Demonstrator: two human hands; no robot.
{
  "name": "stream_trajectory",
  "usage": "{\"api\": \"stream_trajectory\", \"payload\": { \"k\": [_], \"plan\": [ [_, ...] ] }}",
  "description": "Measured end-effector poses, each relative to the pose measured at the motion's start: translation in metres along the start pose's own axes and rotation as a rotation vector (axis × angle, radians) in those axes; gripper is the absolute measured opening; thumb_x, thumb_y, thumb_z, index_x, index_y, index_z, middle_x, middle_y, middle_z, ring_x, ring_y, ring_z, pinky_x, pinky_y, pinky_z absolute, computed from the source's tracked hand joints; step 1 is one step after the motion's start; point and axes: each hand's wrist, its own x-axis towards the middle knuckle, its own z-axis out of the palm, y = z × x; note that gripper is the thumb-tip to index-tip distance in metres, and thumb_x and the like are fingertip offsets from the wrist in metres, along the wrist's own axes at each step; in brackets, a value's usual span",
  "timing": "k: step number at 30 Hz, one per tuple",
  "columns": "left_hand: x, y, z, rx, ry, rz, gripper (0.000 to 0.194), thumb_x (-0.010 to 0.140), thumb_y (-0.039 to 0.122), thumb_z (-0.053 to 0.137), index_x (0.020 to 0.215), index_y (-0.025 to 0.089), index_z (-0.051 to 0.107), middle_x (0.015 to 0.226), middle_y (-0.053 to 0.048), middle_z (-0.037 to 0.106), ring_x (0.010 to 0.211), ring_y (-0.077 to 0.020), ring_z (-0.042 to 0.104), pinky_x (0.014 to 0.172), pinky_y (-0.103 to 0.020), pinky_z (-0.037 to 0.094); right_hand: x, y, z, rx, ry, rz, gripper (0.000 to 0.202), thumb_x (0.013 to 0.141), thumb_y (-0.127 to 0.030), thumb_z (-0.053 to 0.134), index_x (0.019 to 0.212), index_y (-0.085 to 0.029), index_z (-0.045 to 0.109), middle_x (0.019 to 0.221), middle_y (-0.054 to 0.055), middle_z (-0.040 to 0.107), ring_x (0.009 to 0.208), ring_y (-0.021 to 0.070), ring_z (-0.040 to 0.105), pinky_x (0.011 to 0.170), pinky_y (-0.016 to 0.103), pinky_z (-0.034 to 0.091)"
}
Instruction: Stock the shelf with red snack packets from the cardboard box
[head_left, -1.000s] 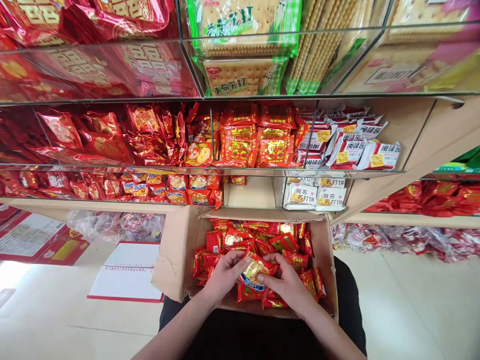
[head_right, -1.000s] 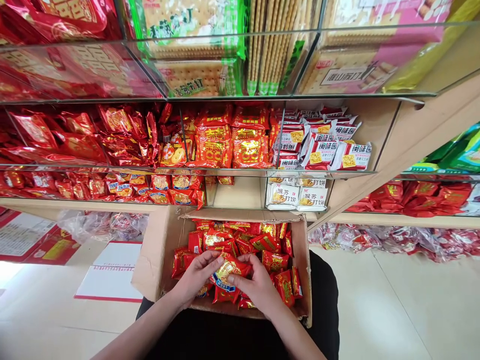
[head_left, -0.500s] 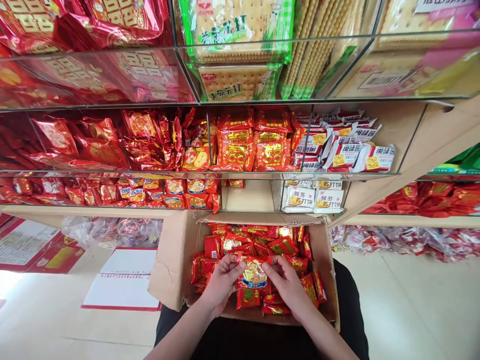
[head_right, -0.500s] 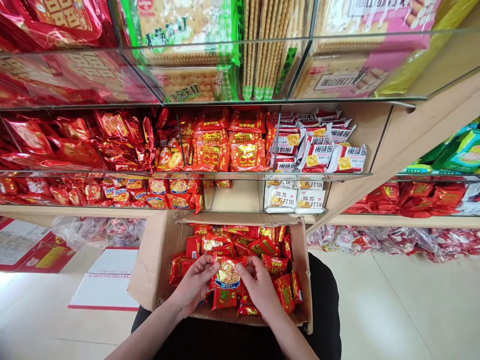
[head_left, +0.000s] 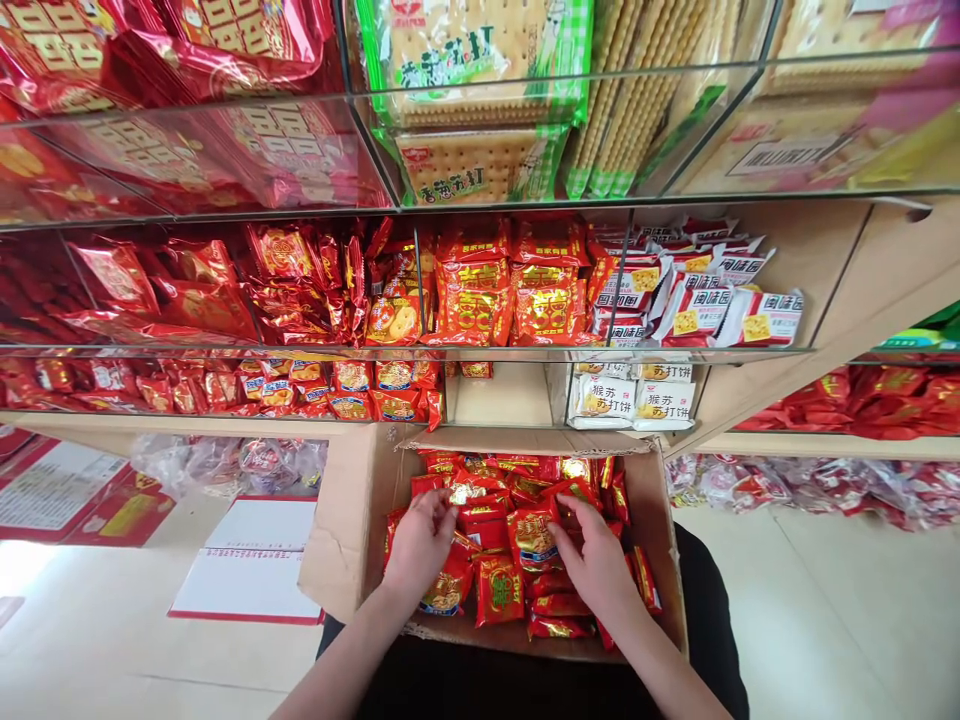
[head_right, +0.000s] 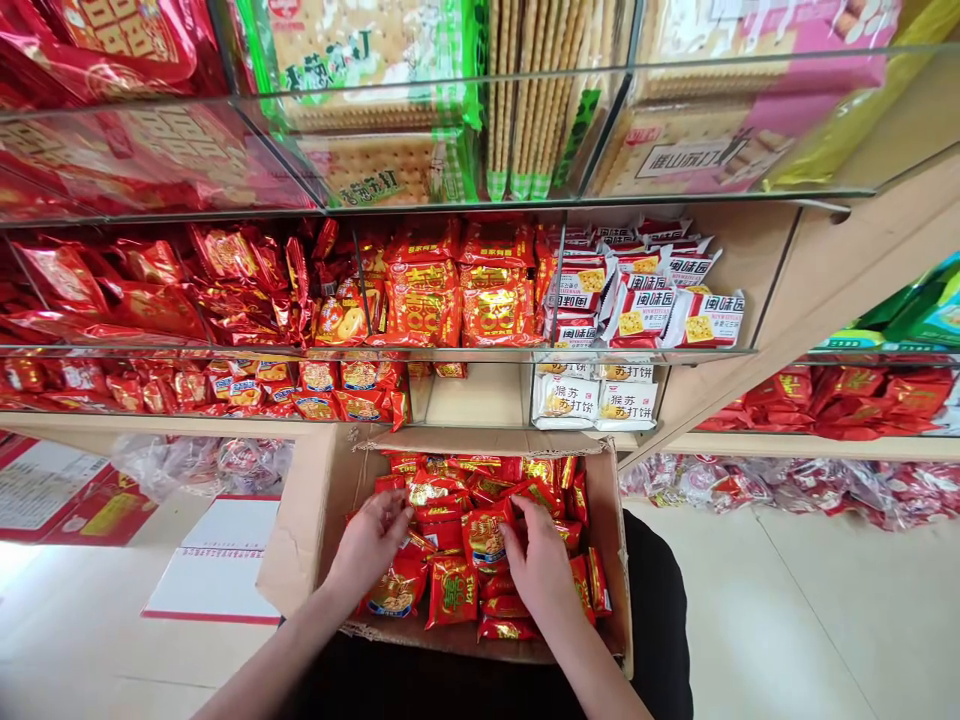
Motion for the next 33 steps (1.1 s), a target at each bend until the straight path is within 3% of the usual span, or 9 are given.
{"api": "stream_trajectory", "payload": {
  "k": [3,6,14,33],
  "plan": [
    [0.021,-0.003,-0.008,0.193,0.013,0.084,0.031,0.079,0.023,0.045,0.108,0.018,0.054,0.108,-0.01,0.053,0.089,-0.0194,0.058,0.079,-0.034,0.045,0.0,0.01,0.003,-0.08,0.012,-0.052,0.031,0.081,-0.032,0.045,0.107,-0.017,0.052,0.11,0.012,0.054,0.103,0.0245,0.053,0.089,0.042,0.044],
    [0.034,-0.012,-0.005,0.231,-0.039,0.133,0.036,0.077,0.023,0.048,0.113,0.019,0.053,0.117,-0.009,0.048,0.1,-0.0205,0.055,0.085,-0.033,0.044,-0.007,0.015,0.011,-0.172,-0.004,-0.102,0.029,0.082,-0.028,0.043,0.106,-0.016,0.052,0.111,0.013,0.054,0.104,0.0243,0.052,0.091,0.042,0.043],
    [0.033,-0.042,0.011,0.185,-0.048,0.105,0.038,0.08,0.03,0.047,0.116,0.019,0.049,0.114,-0.008,0.048,0.101,-0.0179,0.055,0.088,-0.032,0.043,-0.016,0.018,0.025,-0.37,-0.077,-0.238,0.035,0.085,-0.024,0.038,0.115,-0.011,0.049,0.114,0.014,0.055,0.107,0.0247,0.051,0.09,0.041,0.046],
    [0.031,-0.043,0.012,0.135,-0.014,0.097,0.038,0.079,0.032,0.047,0.115,0.021,0.051,0.112,-0.007,0.049,0.098,-0.0178,0.056,0.086,-0.032,0.044,-0.016,0.018,0.024,-0.378,-0.078,-0.229,0.035,0.086,-0.026,0.038,0.115,-0.01,0.051,0.114,0.014,0.056,0.107,0.023,0.051,0.092,0.04,0.044]
  ]
}}
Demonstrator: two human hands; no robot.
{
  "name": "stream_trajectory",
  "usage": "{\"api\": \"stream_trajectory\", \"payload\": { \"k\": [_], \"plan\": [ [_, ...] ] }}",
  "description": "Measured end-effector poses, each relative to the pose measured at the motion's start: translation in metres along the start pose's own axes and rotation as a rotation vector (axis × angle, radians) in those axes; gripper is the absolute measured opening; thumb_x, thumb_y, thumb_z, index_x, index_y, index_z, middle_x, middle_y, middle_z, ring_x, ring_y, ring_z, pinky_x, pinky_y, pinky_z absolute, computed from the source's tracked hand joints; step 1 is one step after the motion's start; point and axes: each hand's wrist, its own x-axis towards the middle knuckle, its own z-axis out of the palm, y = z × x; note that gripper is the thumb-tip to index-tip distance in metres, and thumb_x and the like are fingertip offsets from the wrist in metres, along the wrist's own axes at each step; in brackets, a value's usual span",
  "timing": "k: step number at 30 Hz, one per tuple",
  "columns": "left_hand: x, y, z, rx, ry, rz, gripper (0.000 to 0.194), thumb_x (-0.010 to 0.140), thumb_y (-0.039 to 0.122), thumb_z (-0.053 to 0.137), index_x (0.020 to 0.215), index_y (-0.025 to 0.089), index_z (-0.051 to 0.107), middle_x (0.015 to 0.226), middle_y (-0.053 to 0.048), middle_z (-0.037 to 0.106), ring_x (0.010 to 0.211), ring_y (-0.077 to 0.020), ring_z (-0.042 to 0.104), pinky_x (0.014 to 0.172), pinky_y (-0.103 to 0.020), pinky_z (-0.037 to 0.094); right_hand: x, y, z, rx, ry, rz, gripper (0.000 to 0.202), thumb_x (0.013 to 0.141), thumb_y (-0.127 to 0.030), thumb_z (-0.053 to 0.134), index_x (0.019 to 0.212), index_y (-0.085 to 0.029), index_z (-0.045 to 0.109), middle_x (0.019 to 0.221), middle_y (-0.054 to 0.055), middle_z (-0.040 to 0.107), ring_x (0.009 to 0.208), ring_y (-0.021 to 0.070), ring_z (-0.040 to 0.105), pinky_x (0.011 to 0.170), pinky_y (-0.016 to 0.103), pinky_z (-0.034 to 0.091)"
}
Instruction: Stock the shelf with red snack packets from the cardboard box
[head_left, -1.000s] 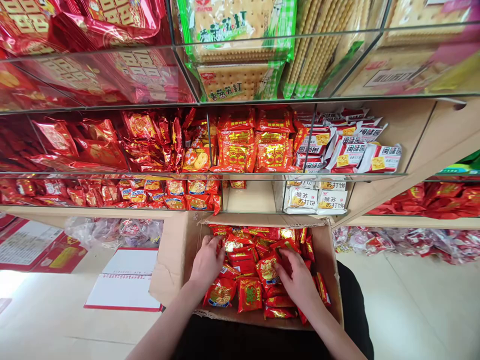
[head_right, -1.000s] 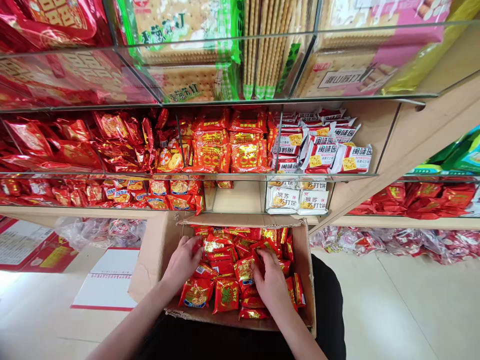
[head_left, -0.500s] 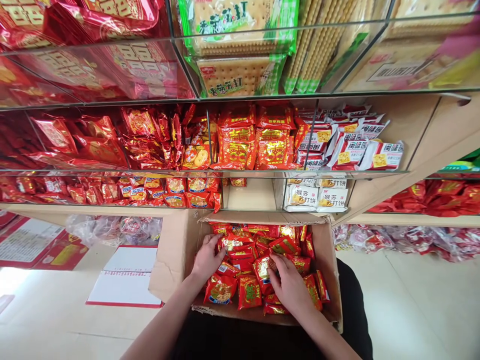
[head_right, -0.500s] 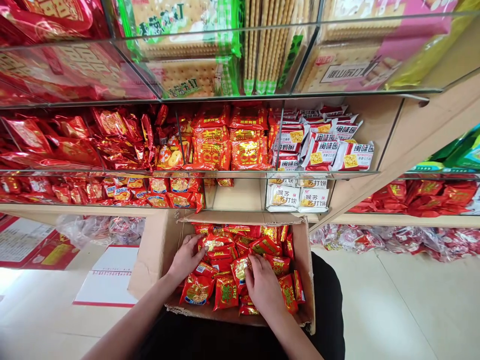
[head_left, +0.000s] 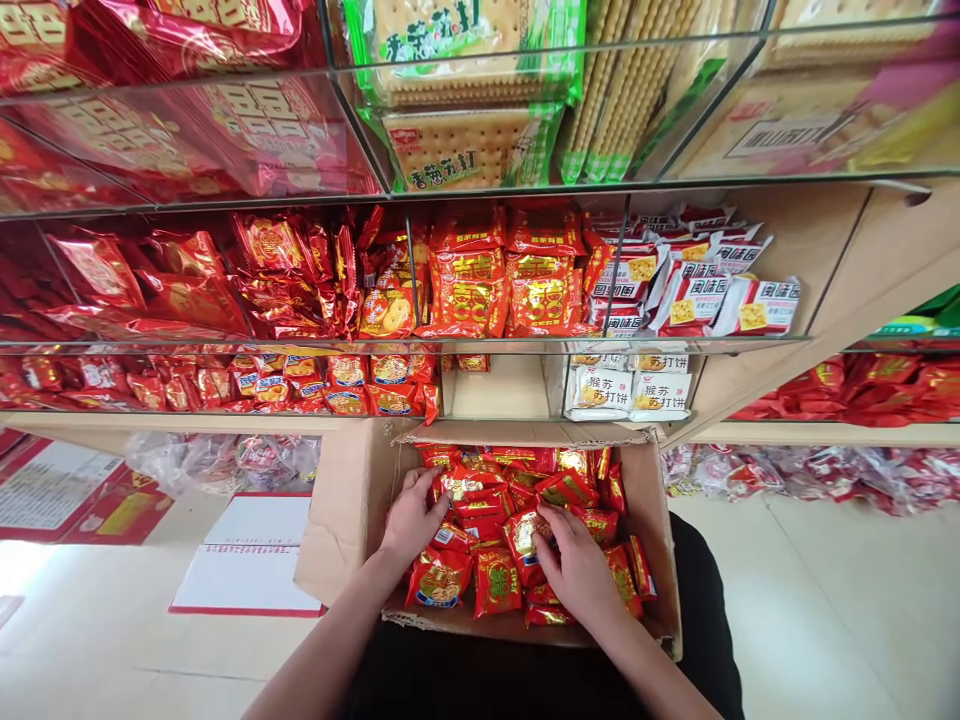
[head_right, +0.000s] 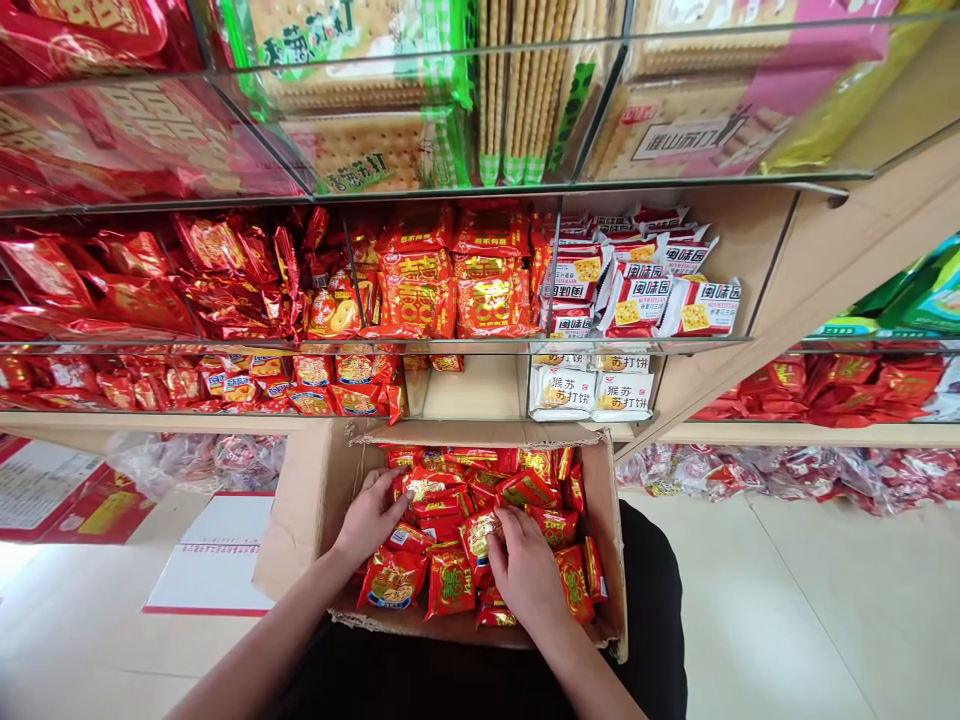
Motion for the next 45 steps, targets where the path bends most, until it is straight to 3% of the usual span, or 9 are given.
{"api": "stream_trajectory", "payload": {
  "k": [5,10,15,20,26,30,39,42,45],
  "plan": [
    [0.0,-0.002,0.001,-0.005,0.013,0.015,0.037,0.079,0.031,0.048,0.115,0.023,0.051,0.111,-0.005,0.049,0.099,-0.0171,0.056,0.088,-0.031,0.043,0.004,-0.001,-0.008,0.039,0.055,-0.01,0.031,0.086,-0.026,0.039,0.11,-0.012,0.053,0.11,0.012,0.058,0.104,0.0216,0.053,0.09,0.038,0.046],
    [0.0,-0.002,0.0,-0.005,0.01,0.01,0.037,0.079,0.034,0.047,0.115,0.023,0.051,0.11,-0.005,0.049,0.097,-0.0166,0.057,0.085,-0.03,0.045,0.041,0.016,-0.035,-0.093,0.185,0.095,0.031,0.087,-0.016,0.033,0.108,-0.01,0.055,0.11,0.012,0.058,0.105,0.0204,0.051,0.094,0.035,0.04],
    [0.0,-0.001,-0.001,-0.008,0.007,0.01,0.037,0.08,0.033,0.046,0.114,0.023,0.051,0.112,-0.005,0.049,0.098,-0.0171,0.056,0.087,-0.031,0.044,0.082,0.042,-0.049,-0.359,-0.181,0.238,0.041,0.082,-0.003,0.03,0.119,-0.01,0.048,0.113,0.013,0.056,0.103,0.0207,0.054,0.086,0.03,0.043],
    [-0.001,-0.002,0.0,-0.017,0.003,0.013,0.037,0.08,0.033,0.046,0.115,0.023,0.05,0.113,-0.005,0.048,0.098,-0.0166,0.056,0.088,-0.03,0.044,0.094,0.05,-0.049,-0.406,-0.31,0.243,0.037,0.078,-0.003,0.036,0.11,-0.011,0.054,0.101,0.015,0.061,0.088,0.0243,0.061,0.072,0.034,0.046],
    [0.0,-0.002,-0.001,-0.028,0.001,0.019,0.036,0.08,0.032,0.046,0.114,0.022,0.051,0.112,-0.005,0.049,0.1,-0.0175,0.055,0.089,-0.032,0.043,0.083,0.048,-0.052,-0.454,-0.287,0.265,0.038,0.079,-0.002,0.029,0.102,-0.013,0.056,0.11,0.016,0.053,0.077,0.0203,0.063,0.06,0.029,0.044],
    [0.0,-0.001,-0.002,-0.039,0.003,0.025,0.036,0.08,0.032,0.046,0.114,0.023,0.051,0.111,-0.005,0.049,0.099,-0.0174,0.056,0.088,-0.032,0.044,0.065,0.041,-0.055,-0.433,-0.22,0.25,0.035,0.076,-0.004,0.039,0.105,-0.018,0.053,0.11,0.012,0.055,0.077,0.02,0.063,0.056,0.027,0.043],
    [-0.002,0.001,-0.009,-0.067,0.032,0.058,0.035,0.079,0.029,0.047,0.113,0.021,0.051,0.111,-0.006,0.05,0.101,-0.0177,0.054,0.09,-0.033,0.043,0.021,0.042,-0.075,-0.055,0.142,0.132,0.029,0.084,-0.037,0.044,0.103,-0.018,0.054,0.103,0.008,0.062,0.081,0.0204,0.062,0.068,0.031,0.049],
    [-0.01,0.013,-0.02,-0.091,0.084,0.092,0.032,0.08,0.028,0.045,0.111,0.021,0.053,0.111,-0.007,0.049,0.102,-0.0182,0.052,0.089,-0.033,0.044,0.013,0.035,-0.085,0.154,0.144,0.144,0.034,0.08,-0.045,0.048,0.101,-0.019,0.057,0.101,0.007,0.063,0.087,0.0205,0.061,0.076,0.032,0.049],
    [-0.02,0.043,-0.029,-0.242,0.089,0.106,0.024,0.08,0.031,0.046,0.099,0.022,0.058,0.101,-0.005,0.056,0.094,-0.0181,0.056,0.082,-0.033,0.046,0.011,0.018,-0.091,0.329,0.094,0.259,0.037,0.075,-0.049,0.054,0.098,-0.021,0.06,0.1,0.006,0.065,0.088,0.0214,0.062,0.077,0.032,0.049]
  ]
}}
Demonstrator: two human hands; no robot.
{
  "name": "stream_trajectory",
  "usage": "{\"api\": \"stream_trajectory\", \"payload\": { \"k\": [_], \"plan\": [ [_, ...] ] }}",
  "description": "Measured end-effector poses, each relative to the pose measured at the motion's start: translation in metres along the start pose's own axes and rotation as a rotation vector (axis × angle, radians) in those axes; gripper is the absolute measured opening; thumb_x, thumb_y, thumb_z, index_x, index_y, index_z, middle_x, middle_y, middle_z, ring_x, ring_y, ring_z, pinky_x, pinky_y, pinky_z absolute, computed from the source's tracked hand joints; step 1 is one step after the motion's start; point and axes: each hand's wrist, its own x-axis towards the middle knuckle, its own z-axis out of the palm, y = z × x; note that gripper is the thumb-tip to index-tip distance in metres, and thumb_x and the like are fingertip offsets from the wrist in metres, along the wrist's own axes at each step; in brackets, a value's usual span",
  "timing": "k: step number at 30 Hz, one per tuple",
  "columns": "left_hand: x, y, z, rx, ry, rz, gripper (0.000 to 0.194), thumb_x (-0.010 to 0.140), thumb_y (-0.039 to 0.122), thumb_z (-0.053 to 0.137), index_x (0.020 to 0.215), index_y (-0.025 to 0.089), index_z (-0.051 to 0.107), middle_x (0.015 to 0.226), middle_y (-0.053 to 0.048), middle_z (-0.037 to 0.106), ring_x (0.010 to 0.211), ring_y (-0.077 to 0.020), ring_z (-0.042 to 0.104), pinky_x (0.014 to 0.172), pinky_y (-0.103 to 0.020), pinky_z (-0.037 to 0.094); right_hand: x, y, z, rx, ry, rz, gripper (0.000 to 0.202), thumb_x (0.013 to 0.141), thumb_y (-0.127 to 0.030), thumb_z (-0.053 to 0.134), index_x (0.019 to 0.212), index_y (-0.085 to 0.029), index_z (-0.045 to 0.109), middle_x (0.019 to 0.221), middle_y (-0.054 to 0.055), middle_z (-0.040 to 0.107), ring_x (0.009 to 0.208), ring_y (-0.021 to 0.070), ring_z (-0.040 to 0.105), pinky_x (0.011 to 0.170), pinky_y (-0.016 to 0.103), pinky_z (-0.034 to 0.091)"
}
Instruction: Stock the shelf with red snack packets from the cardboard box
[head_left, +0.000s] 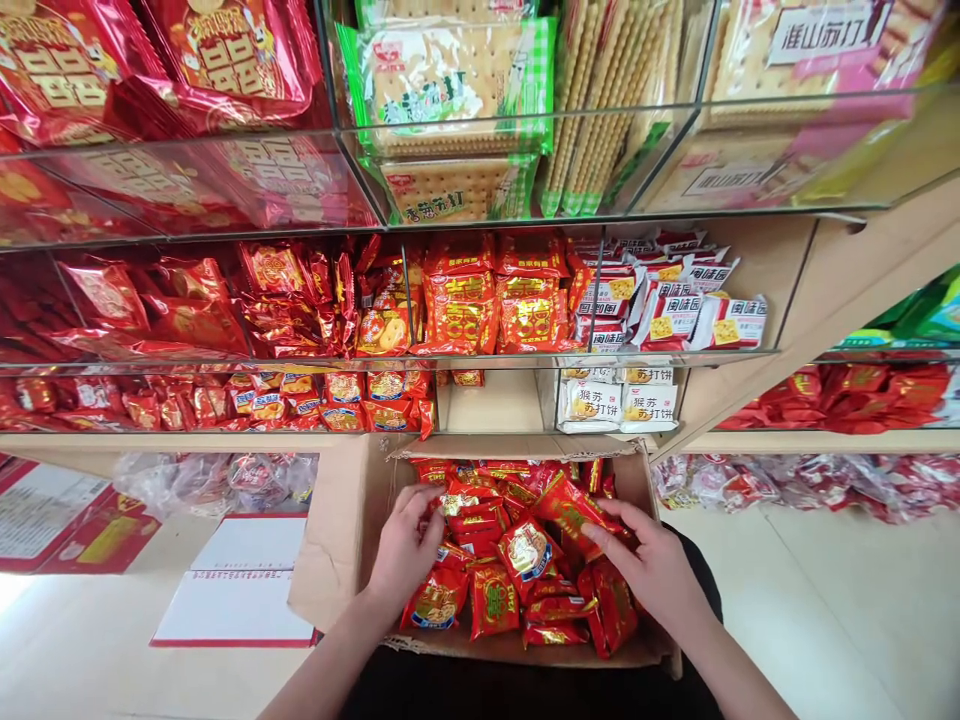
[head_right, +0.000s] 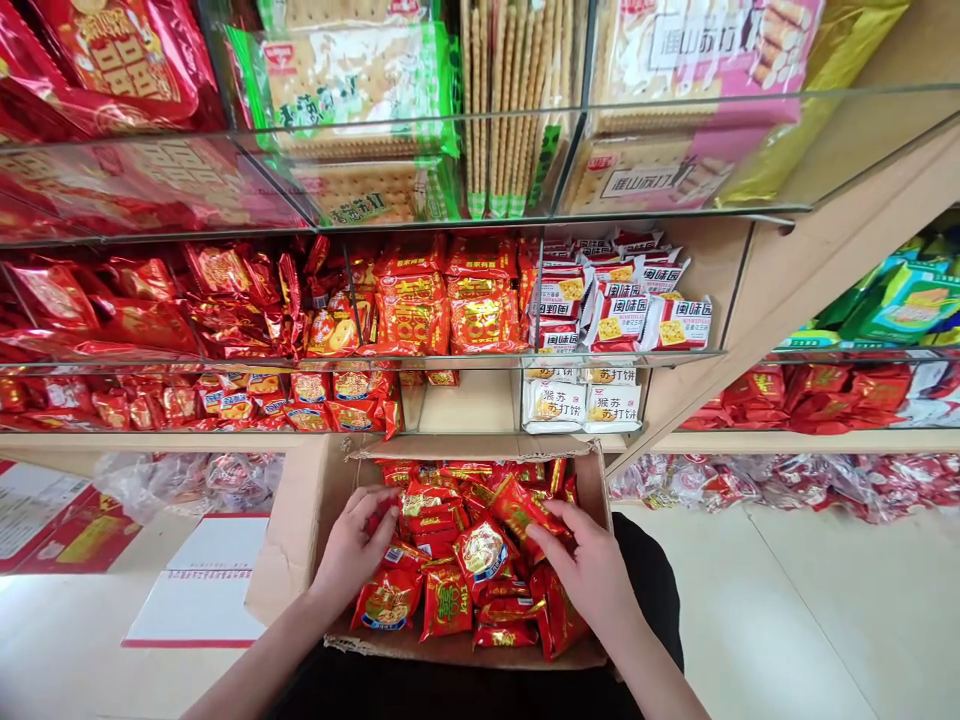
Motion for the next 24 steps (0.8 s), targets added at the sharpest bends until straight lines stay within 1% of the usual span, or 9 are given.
{"api": "stream_trajectory", "payload": {
  "k": [2,5,7,9,11,14,17,21,24],
  "plan": [
    [-0.002,0.027,0.003,-0.203,-0.106,-0.088,0.027,0.078,0.035,0.05,0.101,0.022,0.057,0.095,-0.005,0.06,0.085,-0.0174,0.058,0.075,-0.032,0.048,-0.001,-0.015,0.003,0.105,-0.1,0.063,0.038,0.072,-0.049,0.057,0.097,-0.021,0.062,0.097,0.006,0.066,0.087,0.0214,0.062,0.077,0.031,0.05],
    [-0.001,0.062,0.011,-0.579,-0.359,-0.229,0.04,0.073,0.04,0.057,0.108,0.022,0.054,0.097,-0.004,0.063,0.086,-0.0161,0.058,0.075,-0.03,0.046,0.0,-0.036,0.012,0.254,-0.283,0.052,0.035,0.072,-0.046,0.059,0.096,-0.021,0.063,0.094,0.004,0.066,0.087,0.0199,0.061,0.078,0.03,0.049],
    [0.001,0.075,0.015,-0.718,-0.449,-0.289,0.034,0.072,0.043,0.058,0.097,0.02,0.06,0.087,-0.002,0.064,0.081,-0.0142,0.057,0.075,-0.027,0.044,0.0,-0.045,0.019,0.314,-0.346,0.034,0.034,0.071,-0.044,0.061,0.095,-0.02,0.063,0.094,0.004,0.066,0.088,0.0196,0.06,0.08,0.031,0.048],
    [0.001,0.08,0.019,-0.787,-0.444,-0.347,0.028,0.071,0.044,0.059,0.077,0.017,0.063,0.073,0.0,0.062,0.072,-0.0118,0.055,0.072,-0.025,0.043,0.0,-0.049,0.025,0.342,-0.364,0.018,0.034,0.071,-0.044,0.061,0.094,-0.02,0.063,0.095,0.004,0.065,0.091,0.0201,0.06,0.084,0.032,0.046],
    [-0.002,0.079,0.023,-0.864,-0.413,-0.415,0.029,0.069,0.045,0.061,0.067,0.016,0.061,0.065,0.002,0.06,0.066,-0.0107,0.054,0.069,-0.024,0.042,-0.002,-0.048,0.03,0.387,-0.361,0.016,0.033,0.073,-0.046,0.058,0.094,-0.021,0.064,0.096,0.004,0.065,0.093,0.0206,0.059,0.086,0.033,0.045],
    [-0.008,0.074,0.028,-0.994,-0.403,-0.506,0.028,0.069,0.044,0.062,0.07,0.017,0.063,0.061,0.002,0.06,0.062,-0.0119,0.055,0.066,-0.026,0.043,-0.006,-0.044,0.037,0.523,-0.331,0.109,0.035,0.077,-0.049,0.053,0.092,-0.021,0.065,0.089,0.004,0.066,0.088,0.0205,0.06,0.08,0.032,0.048],
    [-0.013,0.07,0.033,-1.045,-0.367,-0.521,0.026,0.07,0.043,0.061,0.074,0.018,0.064,0.064,0.001,0.062,0.063,-0.013,0.057,0.067,-0.027,0.044,-0.011,-0.04,0.045,0.683,-0.313,0.241,0.034,0.076,-0.049,0.054,0.093,-0.021,0.064,0.085,0.003,0.066,0.086,0.02,0.061,0.076,0.031,0.049],
    [-0.015,0.064,0.037,-0.958,-0.282,-0.484,0.028,0.072,0.045,0.058,0.072,0.017,0.061,0.065,0.001,0.062,0.061,-0.012,0.055,0.063,-0.025,0.044,-0.014,-0.04,0.051,0.781,-0.378,0.28,0.041,0.071,-0.043,0.061,0.106,-0.022,0.055,0.087,0.002,0.065,0.082,0.0188,0.062,0.072,0.031,0.052],
    [-0.01,0.059,0.03,-0.776,-0.275,-0.4,0.034,0.075,0.049,0.052,0.068,0.017,0.058,0.064,0.001,0.061,0.06,-0.0121,0.054,0.059,-0.024,0.044,-0.007,-0.044,0.049,0.709,-0.46,0.265,0.037,0.071,-0.041,0.061,0.101,-0.02,0.054,0.082,0.002,0.065,0.072,0.0177,0.063,0.059,0.028,0.052]
  ]
}}
